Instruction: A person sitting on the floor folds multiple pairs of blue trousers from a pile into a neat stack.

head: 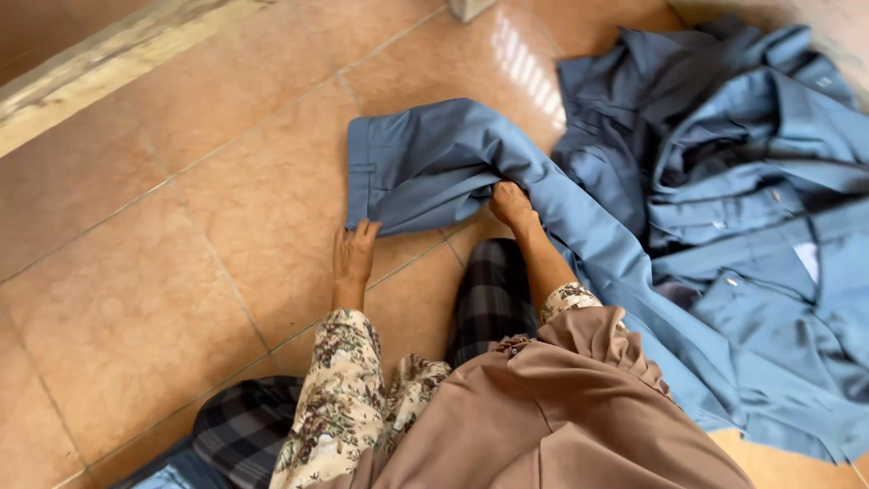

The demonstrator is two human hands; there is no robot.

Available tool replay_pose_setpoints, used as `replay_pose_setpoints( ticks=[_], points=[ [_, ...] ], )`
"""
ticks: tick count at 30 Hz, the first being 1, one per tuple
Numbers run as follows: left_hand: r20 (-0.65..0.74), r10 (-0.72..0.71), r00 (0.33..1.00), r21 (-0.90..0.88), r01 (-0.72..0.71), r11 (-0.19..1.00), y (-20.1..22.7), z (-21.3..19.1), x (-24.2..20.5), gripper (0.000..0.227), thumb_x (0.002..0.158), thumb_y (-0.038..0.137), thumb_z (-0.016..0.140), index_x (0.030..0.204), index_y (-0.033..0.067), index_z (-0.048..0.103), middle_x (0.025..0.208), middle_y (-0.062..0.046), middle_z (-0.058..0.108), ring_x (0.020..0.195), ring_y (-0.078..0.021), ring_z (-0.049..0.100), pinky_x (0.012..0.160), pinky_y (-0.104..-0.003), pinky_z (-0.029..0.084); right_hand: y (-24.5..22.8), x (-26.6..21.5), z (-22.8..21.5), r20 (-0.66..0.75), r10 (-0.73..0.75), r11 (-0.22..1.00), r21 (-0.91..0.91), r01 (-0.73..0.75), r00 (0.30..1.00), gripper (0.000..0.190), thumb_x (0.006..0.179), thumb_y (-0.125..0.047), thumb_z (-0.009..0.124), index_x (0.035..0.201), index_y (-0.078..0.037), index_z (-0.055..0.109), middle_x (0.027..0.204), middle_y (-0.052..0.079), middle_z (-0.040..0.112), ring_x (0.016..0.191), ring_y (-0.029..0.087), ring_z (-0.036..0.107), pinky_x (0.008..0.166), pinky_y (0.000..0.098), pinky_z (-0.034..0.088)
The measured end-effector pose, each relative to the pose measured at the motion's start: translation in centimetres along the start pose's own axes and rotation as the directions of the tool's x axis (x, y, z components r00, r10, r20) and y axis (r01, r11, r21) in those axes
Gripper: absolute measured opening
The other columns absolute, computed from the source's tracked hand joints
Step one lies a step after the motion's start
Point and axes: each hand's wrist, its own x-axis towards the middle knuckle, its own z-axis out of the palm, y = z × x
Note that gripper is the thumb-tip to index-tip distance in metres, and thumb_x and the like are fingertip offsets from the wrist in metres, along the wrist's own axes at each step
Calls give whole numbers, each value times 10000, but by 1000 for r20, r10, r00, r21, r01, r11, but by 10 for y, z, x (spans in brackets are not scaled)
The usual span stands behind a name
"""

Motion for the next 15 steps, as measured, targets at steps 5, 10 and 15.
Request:
replay_pose_setpoints(
  ticks=[5,10,15],
  points=[
    [27,-249,968,80,246,966,-31,-27,-78,392,953,22,566,1286,229,571,1279,-18,610,828,-180,728,990,-384,503,-110,11,23,125,-521,669,-554,495,844,276,836,-99,562,995,-81,787,1004,133,799,984,197,769,860,343,632],
    [70,-498,864,162,483,861,-97,-20,-176,463,952,16,545,1333,278,557,1350,-22,602,920,-250,731,944,-389,546,-262,-77,-22,214,-624,585,-511,631,752,391,948,-130,430,1166,-148,754,1429,8,521,1269,251,580,1136,538,388],
    [25,-637,770,309,600,738,-161,-21,-268,415,952,74,590,1264,346,602,1318,54,632,920,-260,715,832,-364,617,-344,-151,-8,190,-618,686,-344,641,763,324,955,-179,508,1142,-215,769,1640,18,358,1292,332,538,936,590,485]
  ],
)
